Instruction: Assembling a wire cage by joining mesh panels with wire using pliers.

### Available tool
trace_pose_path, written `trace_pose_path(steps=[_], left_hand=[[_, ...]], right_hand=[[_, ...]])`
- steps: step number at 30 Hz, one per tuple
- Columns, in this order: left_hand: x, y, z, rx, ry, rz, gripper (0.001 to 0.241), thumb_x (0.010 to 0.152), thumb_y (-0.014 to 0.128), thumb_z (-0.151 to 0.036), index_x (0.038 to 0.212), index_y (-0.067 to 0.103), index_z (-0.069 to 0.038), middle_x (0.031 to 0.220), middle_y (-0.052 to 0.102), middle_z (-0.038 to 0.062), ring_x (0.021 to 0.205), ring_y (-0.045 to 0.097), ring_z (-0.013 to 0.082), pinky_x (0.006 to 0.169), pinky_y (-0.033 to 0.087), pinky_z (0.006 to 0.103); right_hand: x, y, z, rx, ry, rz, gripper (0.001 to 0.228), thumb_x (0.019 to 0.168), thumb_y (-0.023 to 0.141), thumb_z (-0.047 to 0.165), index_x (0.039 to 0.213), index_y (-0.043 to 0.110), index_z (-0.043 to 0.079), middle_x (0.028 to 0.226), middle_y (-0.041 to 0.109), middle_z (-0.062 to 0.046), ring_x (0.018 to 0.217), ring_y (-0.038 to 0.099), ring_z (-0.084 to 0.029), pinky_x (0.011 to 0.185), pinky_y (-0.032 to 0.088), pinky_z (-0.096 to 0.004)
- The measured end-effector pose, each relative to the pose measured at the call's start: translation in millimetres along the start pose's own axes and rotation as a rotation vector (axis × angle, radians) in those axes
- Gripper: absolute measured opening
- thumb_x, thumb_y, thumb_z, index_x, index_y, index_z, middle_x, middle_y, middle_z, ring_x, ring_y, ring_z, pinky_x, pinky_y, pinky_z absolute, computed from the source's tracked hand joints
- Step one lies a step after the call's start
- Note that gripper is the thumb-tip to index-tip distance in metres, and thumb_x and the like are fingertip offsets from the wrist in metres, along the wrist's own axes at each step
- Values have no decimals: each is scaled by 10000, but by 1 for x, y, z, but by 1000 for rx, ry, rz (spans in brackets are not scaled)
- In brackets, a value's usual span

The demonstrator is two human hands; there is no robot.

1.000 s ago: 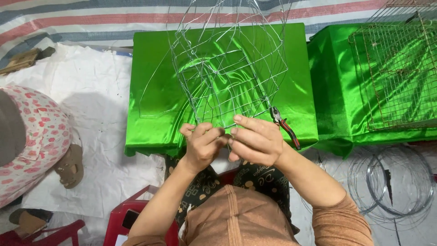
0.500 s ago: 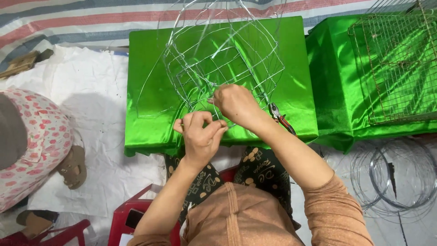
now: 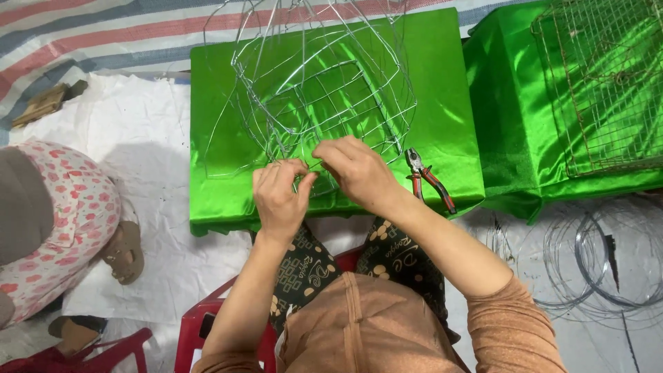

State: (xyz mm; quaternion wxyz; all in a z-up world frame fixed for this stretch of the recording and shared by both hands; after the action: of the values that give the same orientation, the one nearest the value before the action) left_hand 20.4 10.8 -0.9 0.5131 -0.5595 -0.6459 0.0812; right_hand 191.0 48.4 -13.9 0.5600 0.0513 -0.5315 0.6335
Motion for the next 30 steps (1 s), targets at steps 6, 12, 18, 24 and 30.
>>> trace_pose_path(steps=[6,12,18,24,30], left_hand=[[2,1,9,121,37,8,234,994,678,-348,1089,576,-160,847,694,-42,766,677,198,781,468,385],[-6,7,17,-92,-111,-18,578,889,807,-164,1282,400,-47,834,728,49,660,645,239,649,523,363],[3,1,0,-290,-172,-100,602,884,785,-71,1226,293,-19,852,742,97,635,633,238,614,497,329],[9,-9,2,-407,-354,28,690,827,811,24,1315,324,-2,798,744,124,672,677,239,653,542,326],[30,-29,-5,-553,-372,86,619,821,834,22,1326,477,23,890,753,209,793,683,290,763,554,425]], right_hand=[[8,-10,13,-100,-129,-60,251,1062,557,151,1282,678,157,1087,697,-79,840,656,-248,770,563,-359],[9,2,9,-161,-211,-144,300,1052,574,190,1339,655,162,1132,658,-75,764,574,-236,694,494,-352],[13,0,7,-117,-230,-152,321,1023,620,229,1333,681,171,1042,669,-35,744,552,-211,669,467,-329],[7,3,2,-65,-228,-121,328,1034,600,216,1350,681,179,1019,662,-37,751,542,-224,663,456,-346],[6,2,4,-57,-238,-91,341,1049,584,197,1379,669,192,943,645,-29,745,521,-224,663,444,-348]])
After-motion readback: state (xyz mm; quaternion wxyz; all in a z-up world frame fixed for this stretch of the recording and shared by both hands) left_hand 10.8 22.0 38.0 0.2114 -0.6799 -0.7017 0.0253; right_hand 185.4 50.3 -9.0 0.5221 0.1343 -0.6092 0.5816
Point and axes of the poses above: each hand's wrist, its own x-axis towards the middle knuckle, its own y-axis out of the palm, z = x × y, the point moved 3 cm from there along x, towards the middle knuckle
